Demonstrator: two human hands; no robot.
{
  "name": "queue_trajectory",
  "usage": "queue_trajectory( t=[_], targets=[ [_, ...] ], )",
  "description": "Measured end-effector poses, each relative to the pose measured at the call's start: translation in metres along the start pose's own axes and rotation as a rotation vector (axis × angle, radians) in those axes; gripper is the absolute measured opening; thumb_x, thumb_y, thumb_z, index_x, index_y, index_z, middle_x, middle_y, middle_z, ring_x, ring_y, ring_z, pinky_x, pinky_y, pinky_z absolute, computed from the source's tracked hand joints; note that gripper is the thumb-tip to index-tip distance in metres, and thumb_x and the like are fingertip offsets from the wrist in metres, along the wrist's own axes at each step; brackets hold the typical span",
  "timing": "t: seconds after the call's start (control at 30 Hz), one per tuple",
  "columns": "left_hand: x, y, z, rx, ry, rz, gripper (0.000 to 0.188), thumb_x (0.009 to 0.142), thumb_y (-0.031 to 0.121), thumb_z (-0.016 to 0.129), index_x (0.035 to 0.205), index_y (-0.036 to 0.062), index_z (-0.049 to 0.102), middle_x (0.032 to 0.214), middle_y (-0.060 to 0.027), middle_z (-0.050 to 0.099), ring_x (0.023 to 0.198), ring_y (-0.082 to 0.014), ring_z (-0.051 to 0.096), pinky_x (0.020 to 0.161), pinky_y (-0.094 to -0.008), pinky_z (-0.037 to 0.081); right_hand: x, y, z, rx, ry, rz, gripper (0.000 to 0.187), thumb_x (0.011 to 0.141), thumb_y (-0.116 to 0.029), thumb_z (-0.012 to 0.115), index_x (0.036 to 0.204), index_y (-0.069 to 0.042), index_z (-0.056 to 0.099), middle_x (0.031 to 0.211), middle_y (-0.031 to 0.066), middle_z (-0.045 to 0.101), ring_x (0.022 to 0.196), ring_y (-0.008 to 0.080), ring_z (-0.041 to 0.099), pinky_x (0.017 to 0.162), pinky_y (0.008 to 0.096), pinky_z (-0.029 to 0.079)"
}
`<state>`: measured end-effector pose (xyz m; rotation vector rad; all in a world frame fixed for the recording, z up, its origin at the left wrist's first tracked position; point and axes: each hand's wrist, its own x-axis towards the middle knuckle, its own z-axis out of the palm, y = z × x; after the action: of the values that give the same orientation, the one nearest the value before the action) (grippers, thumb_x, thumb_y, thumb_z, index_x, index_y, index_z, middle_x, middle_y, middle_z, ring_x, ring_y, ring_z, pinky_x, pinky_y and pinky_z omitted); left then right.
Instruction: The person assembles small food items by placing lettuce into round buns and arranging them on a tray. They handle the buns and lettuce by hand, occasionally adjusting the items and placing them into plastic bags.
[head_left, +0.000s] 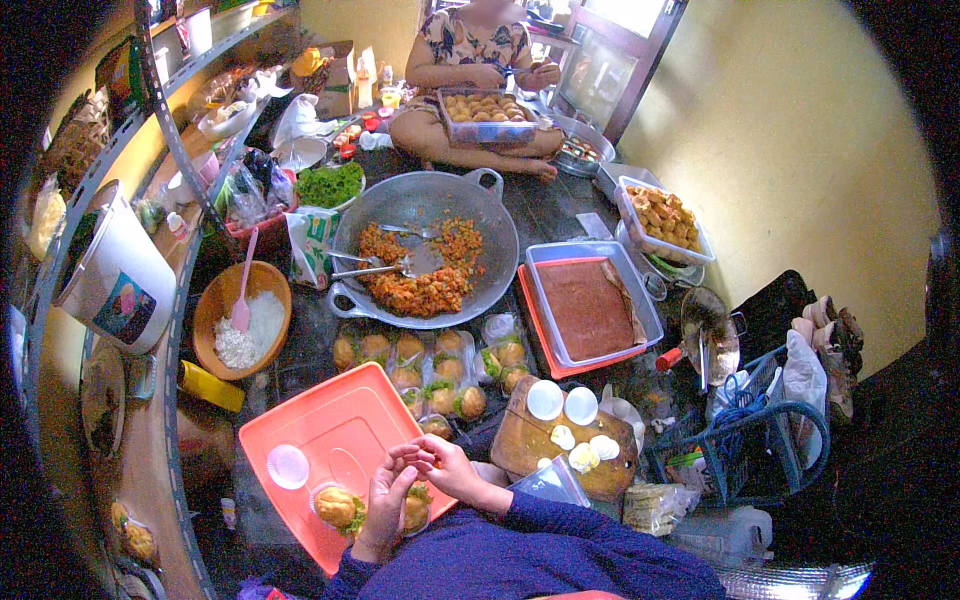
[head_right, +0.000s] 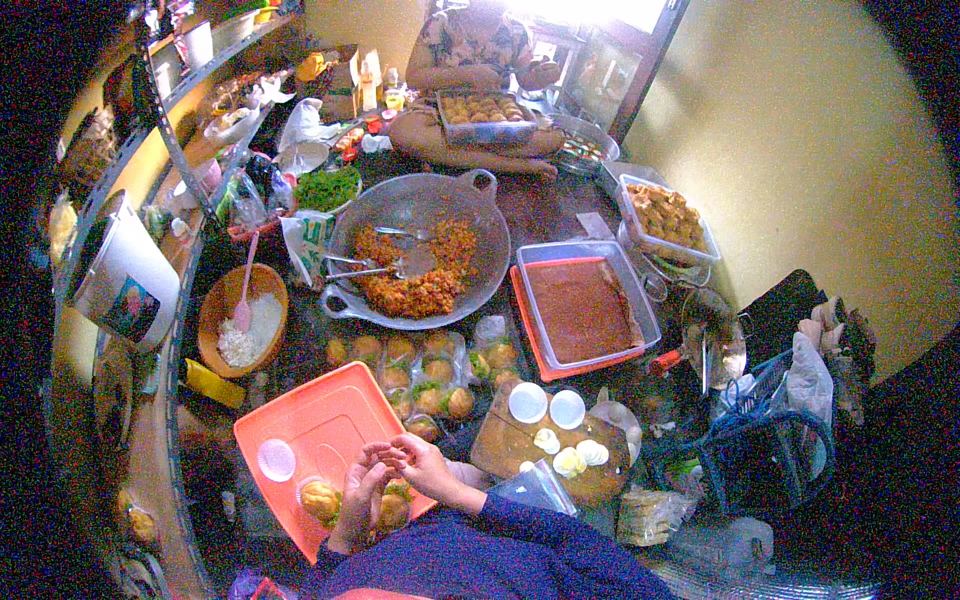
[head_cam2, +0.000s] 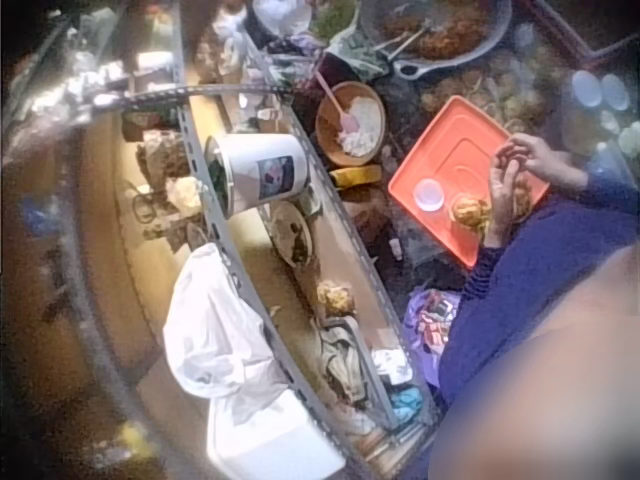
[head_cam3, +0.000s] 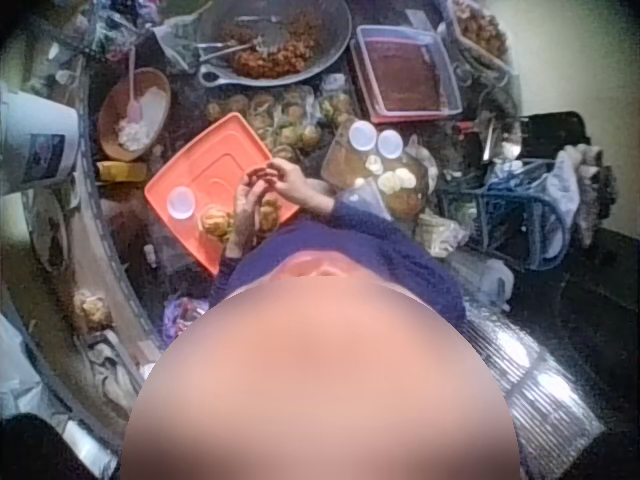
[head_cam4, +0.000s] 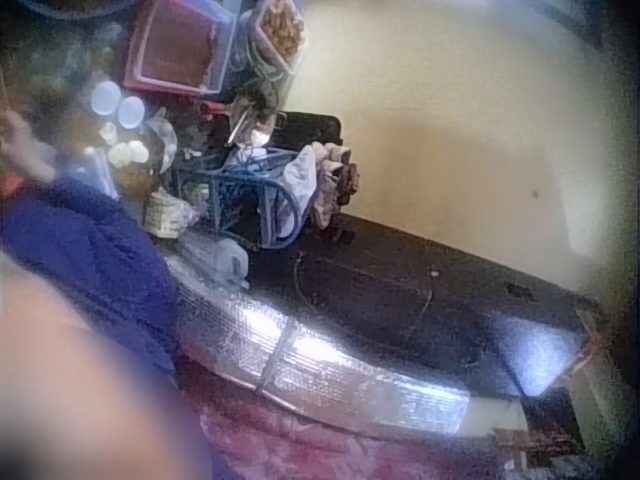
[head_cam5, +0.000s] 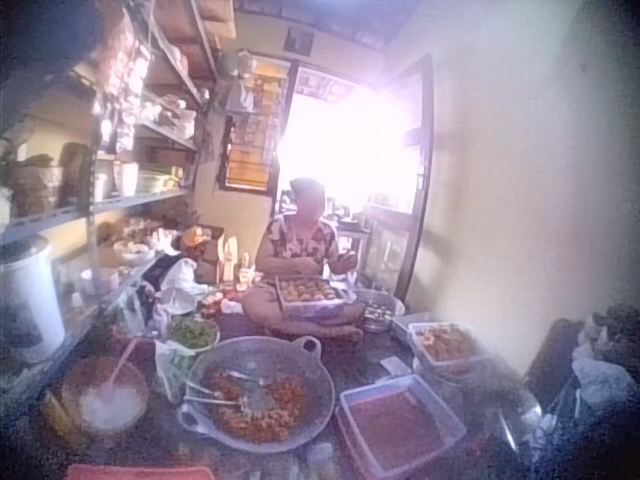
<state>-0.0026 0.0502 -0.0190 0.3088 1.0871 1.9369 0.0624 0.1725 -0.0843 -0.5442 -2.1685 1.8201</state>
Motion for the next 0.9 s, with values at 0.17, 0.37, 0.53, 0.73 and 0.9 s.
queue_trajectory(
  t=[0.17,0.37,0.53,0.73,0.9],
  targets=[
    [0.0011,-0.0012,-0.0008,0.006,-0.014,0.012,0.028,0.091,0.01,0.053,0.118,0.003,0.05,0.108,-0.0093,0.061,0.1,-0.0161,0.057,0.09,-0.0298,0.044,0.0004,-0.004,-0.0022,0.013,-0.018,-0.016,0.027,0.076,0.0,0.058,0.103,-0.003,0.059,0.093,0.0103,0.063,0.082,0.0181,0.065,0.065,0.0304,0.053],
    [0.0016,-0.0009,-0.0002,0.008,-0.004,0.003,0.027,0.091,0.01,0.053,0.117,0.0033,0.051,0.108,-0.0092,0.061,0.099,-0.0153,0.057,0.088,-0.0289,0.044,0.0004,-0.0036,-0.0022,0.017,-0.029,-0.014,0.027,0.076,-0.001,0.06,0.103,-0.003,0.059,0.092,0.0097,0.062,0.081,0.017,0.065,0.063,0.0299,0.053],
    [0.003,-0.0006,-0.0001,0.024,-0.003,0.003,0.027,0.091,0.009,0.053,0.117,0.0032,0.051,0.107,-0.0092,0.062,0.098,-0.0146,0.058,0.086,-0.0284,0.044,0.0015,-0.0019,-0.0023,-0.056,-0.008,-0.072,0.026,0.076,-0.002,0.06,0.101,-0.003,0.058,0.089,0.0103,0.06,0.08,0.018,0.063,0.063,0.031,0.052],
    [0.0033,-0.0017,-0.0014,0.02,0.007,-0.012,0.028,0.09,0.01,0.053,0.117,0.0037,0.051,0.107,-0.0095,0.062,0.098,-0.0152,0.058,0.085,-0.0286,0.044,0.0016,-0.0034,-0.0027,-0.03,-0.031,-0.02,0.025,0.076,-0.002,0.061,0.101,-0.003,0.059,0.087,0.0107,0.06,0.079,0.0187,0.062,0.063,0.0309,0.05],
    [0.0042,-0.002,-0.004,0.034,0.008,-0.02,0.029,0.089,0.011,0.055,0.117,0.0049,0.05,0.108,-0.0099,0.061,0.099,-0.0177,0.057,0.086,-0.0305,0.045,0.0018,0.0012,-0.0022,-0.038,-0.046,-0.017,0.029,0.075,0.0,0.062,0.104,-0.003,0.059,0.09,0.0098,0.062,0.079,0.0183,0.063,0.062,0.0302,0.051]
  ],
)
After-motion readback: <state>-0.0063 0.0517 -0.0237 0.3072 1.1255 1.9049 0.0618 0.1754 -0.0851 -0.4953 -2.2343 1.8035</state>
